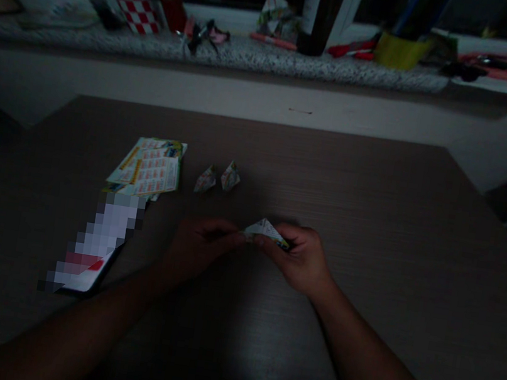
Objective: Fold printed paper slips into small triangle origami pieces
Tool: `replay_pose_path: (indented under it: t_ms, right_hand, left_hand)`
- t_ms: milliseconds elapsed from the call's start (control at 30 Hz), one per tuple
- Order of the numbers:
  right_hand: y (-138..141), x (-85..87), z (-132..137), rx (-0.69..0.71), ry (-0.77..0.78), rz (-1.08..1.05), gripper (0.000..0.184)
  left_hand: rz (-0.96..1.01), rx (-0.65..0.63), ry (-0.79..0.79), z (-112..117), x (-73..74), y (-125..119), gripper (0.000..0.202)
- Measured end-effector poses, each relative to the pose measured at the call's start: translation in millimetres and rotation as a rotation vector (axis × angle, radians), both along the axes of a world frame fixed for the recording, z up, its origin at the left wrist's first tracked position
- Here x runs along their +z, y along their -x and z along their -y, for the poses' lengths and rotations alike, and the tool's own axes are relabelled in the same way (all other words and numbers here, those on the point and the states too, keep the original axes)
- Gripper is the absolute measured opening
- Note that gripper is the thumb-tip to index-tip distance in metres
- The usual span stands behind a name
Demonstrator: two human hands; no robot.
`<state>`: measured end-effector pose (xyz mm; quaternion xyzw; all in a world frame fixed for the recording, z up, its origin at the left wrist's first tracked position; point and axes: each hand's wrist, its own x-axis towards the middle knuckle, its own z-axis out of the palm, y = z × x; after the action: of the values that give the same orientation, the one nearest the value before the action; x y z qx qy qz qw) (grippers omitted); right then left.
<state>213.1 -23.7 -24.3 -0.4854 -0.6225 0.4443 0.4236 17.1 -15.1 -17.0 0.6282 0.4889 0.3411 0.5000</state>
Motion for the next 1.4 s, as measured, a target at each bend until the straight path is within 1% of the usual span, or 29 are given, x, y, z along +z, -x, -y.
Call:
replay_pose_path:
  t_ms: [100, 233, 300, 500, 567, 667, 833, 933, 1033, 1100, 1167, 1267, 1400]
  right_hand:
    - [-1, 0.3, 0, 0.02, -0.008, -0.005, 0.018]
    - [-1, 0.3, 0, 0.023, 0.009, -0.023, 0.018]
    - [-1, 0.6, 0, 0.036, 0.029, -0.039, 0.018]
    - [1, 1.2, 0, 0.08, 0.152, -0.169, 0.02]
    - [1, 0.8, 0, 0.1, 0.187, -0.206, 0.022]
    - [1, 0.3, 0, 0.125, 0.226, -0.243, 0.024]
    - [2, -0.9, 0, 0.174, 0.278, -0.278, 0.023]
    - [2, -2.0, 1, 0.172, 0.306, -0.316, 0.023]
    - [2, -3.2, 0, 0.163, 0.298, -0.352, 0.022]
    - [1, -3.7, 0, 0.162, 0.29, -0.362, 0.021]
    - [1, -4.0, -1, 0.166, 0.287, -0.365, 0.02]
    - [0, -5.1, 0, 0.18, 0.285, -0.368, 0.02]
    - [-2, -9.0, -1, 0.174, 0.286, -0.39, 0.021]
  left_hand:
    - [-0.004, -0.051, 0.013, 0, 0.6, 1, 0.025]
    - [0.042, -0.098, 0.033, 0, 2.9, 2, 0.026]
    - [0.013, -0.114, 0.018, 0, 4.7, 2, 0.027]
    - [-0.169, -0.192, -0.186, -1, 6.8, 5, 0.038]
    - [-0.18, -0.216, -0.233, -1, 5.7, 5, 0.04]
    - [-0.167, -0.254, -0.253, 1, 4.7, 5, 0.042]
    - [-0.159, -0.26, -0.274, 7, 7.0, 2, 0.041]
    - [-0.129, -0.243, -0.247, 8, 7.6, 2, 0.04]
    - [-0.052, -0.264, -0.214, 6, 7.3, 4, 0.04]
    - [-0.019, -0.298, -0.23, 5, 7.6, 5, 0.039]
    - [-0.028, -0.304, -0.267, 5, 8.5, 5, 0.037]
    - [-0.054, -0.278, -0.313, 7, 9.5, 5, 0.036]
    - [-0.028, -0.282, -0.288, 6, 9.2, 5, 0.036]
